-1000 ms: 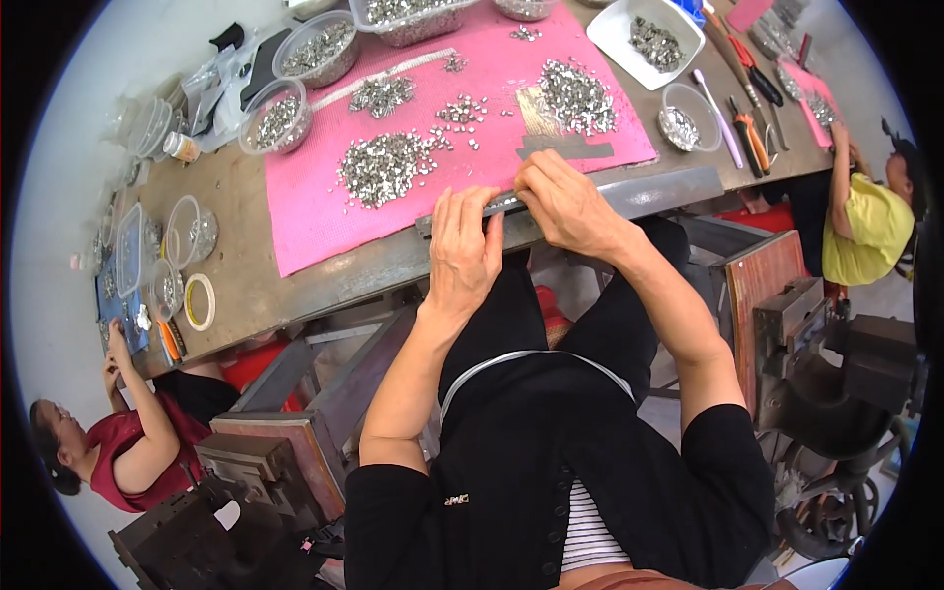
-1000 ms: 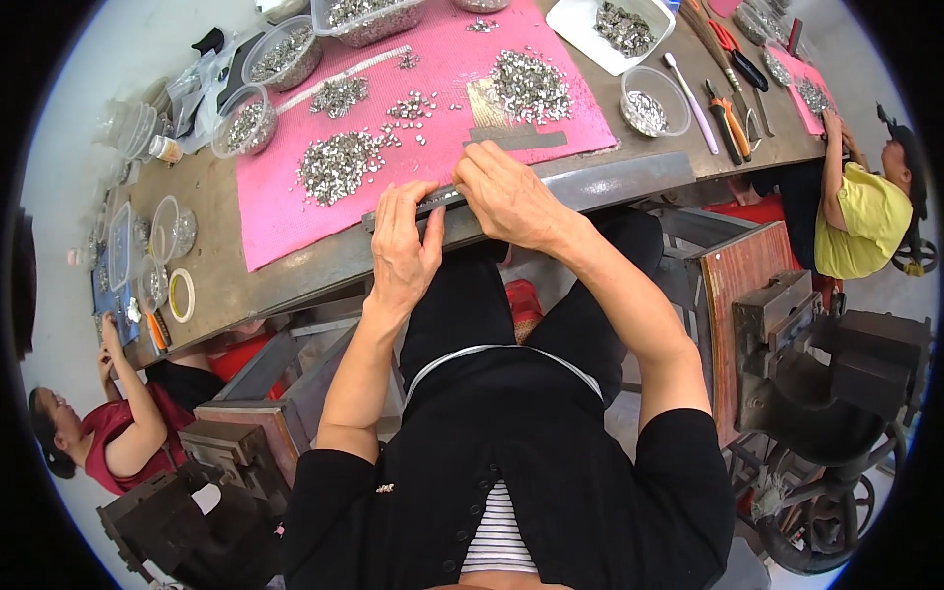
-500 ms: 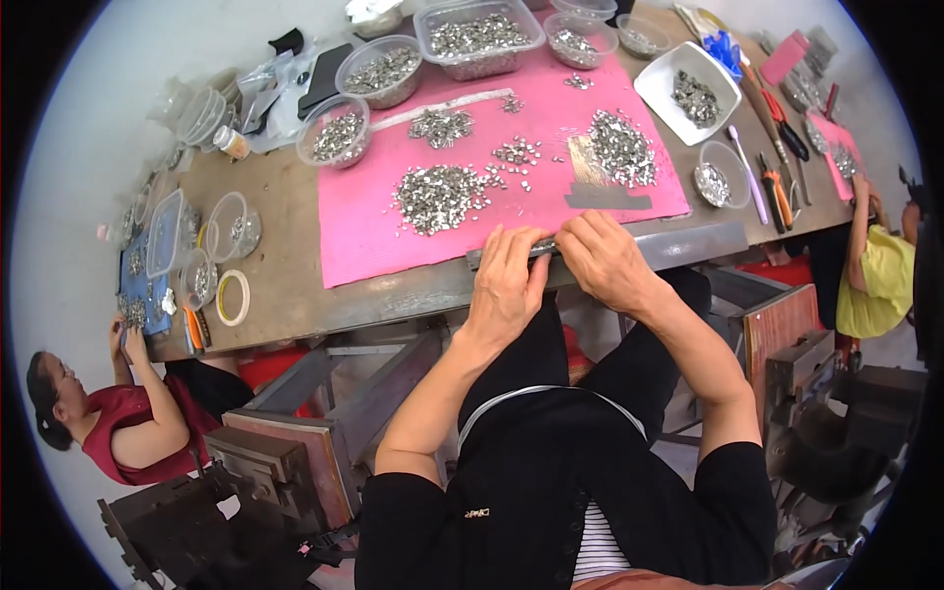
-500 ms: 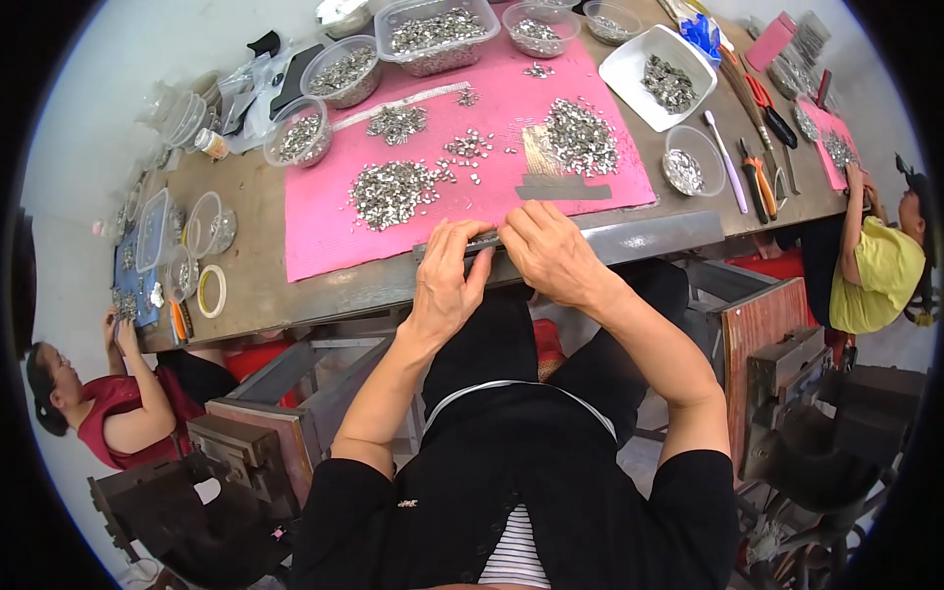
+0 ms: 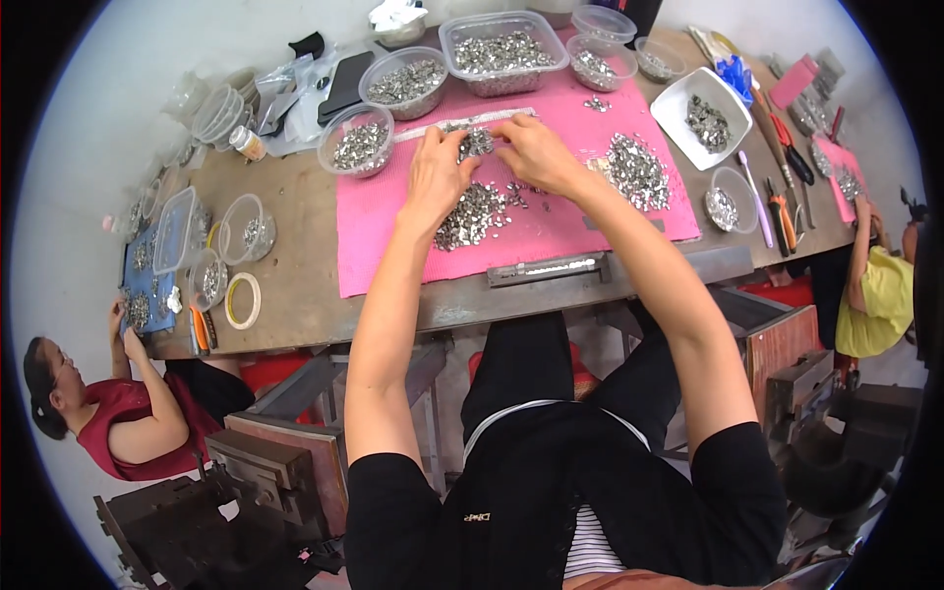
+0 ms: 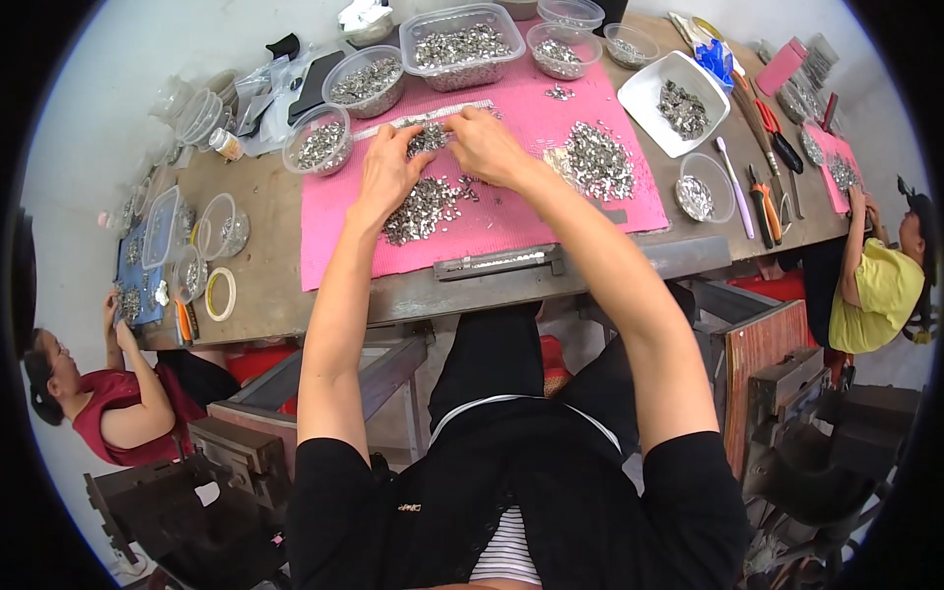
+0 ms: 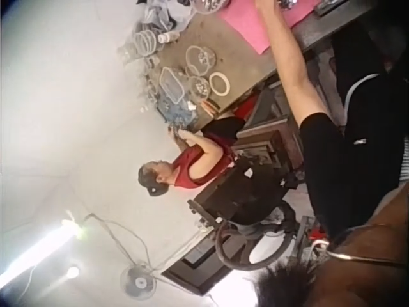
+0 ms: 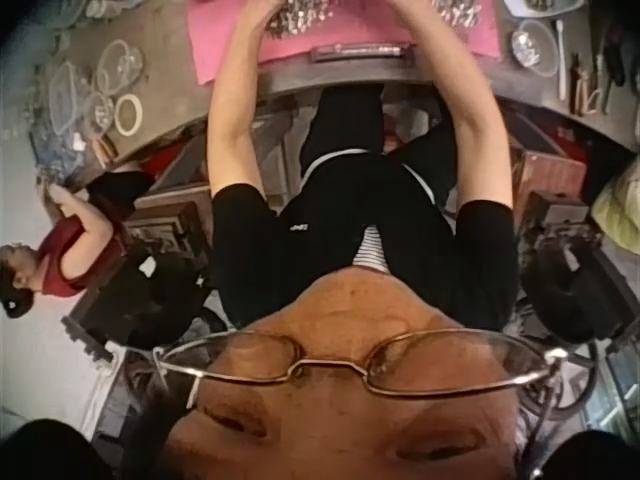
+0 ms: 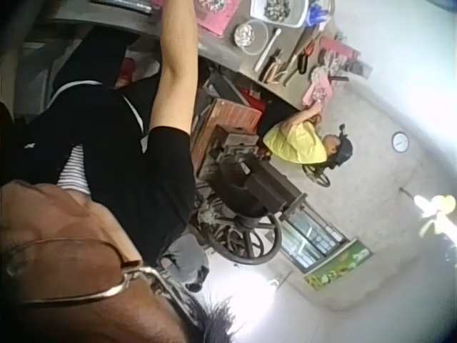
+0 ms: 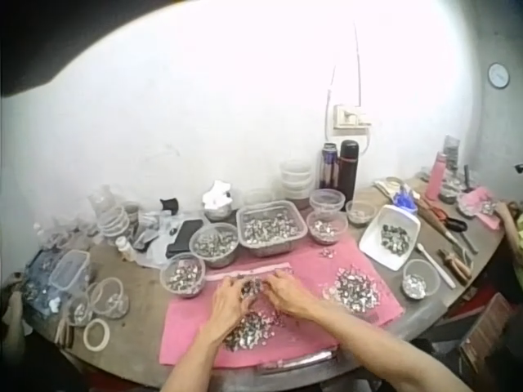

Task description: Sorting and placing small metal components into a guide and using a manual press for assembly.

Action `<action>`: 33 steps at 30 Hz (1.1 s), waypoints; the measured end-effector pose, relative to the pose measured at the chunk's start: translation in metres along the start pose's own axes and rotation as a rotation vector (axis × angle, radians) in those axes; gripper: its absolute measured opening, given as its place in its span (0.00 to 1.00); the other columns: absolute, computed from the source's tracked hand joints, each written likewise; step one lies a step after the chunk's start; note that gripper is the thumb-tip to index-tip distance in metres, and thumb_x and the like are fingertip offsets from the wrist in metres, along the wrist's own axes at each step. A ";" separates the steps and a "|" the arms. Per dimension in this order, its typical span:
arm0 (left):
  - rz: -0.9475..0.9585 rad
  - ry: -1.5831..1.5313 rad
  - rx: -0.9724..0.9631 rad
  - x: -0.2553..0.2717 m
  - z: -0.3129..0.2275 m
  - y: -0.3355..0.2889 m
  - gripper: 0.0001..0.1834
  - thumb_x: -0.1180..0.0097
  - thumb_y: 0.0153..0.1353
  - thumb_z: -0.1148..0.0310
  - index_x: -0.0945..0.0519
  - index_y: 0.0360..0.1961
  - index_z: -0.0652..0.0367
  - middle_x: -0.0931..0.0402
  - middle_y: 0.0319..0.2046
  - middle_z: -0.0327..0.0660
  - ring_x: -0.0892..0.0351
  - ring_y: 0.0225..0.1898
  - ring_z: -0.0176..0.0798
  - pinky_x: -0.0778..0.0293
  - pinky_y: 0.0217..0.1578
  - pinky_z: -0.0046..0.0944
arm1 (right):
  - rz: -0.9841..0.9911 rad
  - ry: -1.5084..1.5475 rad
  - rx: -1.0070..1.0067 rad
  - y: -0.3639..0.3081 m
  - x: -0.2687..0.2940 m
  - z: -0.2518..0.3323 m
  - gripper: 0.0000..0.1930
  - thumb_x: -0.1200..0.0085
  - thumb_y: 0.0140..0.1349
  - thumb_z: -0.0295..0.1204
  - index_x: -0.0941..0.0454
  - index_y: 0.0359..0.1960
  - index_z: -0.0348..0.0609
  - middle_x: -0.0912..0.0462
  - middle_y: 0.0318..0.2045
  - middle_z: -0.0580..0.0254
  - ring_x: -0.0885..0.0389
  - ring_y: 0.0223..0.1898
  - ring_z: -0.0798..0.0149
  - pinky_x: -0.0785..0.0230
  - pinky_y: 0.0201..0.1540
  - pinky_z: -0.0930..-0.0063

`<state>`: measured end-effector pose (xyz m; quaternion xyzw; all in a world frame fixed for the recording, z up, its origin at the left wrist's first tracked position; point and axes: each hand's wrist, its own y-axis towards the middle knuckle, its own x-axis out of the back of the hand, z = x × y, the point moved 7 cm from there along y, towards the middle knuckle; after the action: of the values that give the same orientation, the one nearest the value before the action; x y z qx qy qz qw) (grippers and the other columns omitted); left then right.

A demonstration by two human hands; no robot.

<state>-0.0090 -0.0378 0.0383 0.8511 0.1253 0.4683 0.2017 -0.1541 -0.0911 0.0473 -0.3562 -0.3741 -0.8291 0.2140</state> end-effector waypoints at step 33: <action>0.148 -0.481 0.105 0.006 -0.078 -0.074 0.09 0.40 0.61 0.79 0.15 0.42 0.62 0.16 0.37 0.49 0.16 0.36 0.48 0.22 0.38 0.40 | 0.034 0.057 0.016 -0.113 0.061 0.026 0.08 0.41 0.59 0.20 0.17 0.40 0.37 0.22 0.33 0.54 0.21 0.39 0.50 0.27 0.43 0.60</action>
<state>-0.0738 0.0475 0.0458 0.9541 0.0352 0.2587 0.1466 -0.2534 -0.0054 0.0525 -0.3372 -0.3685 -0.8320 0.2415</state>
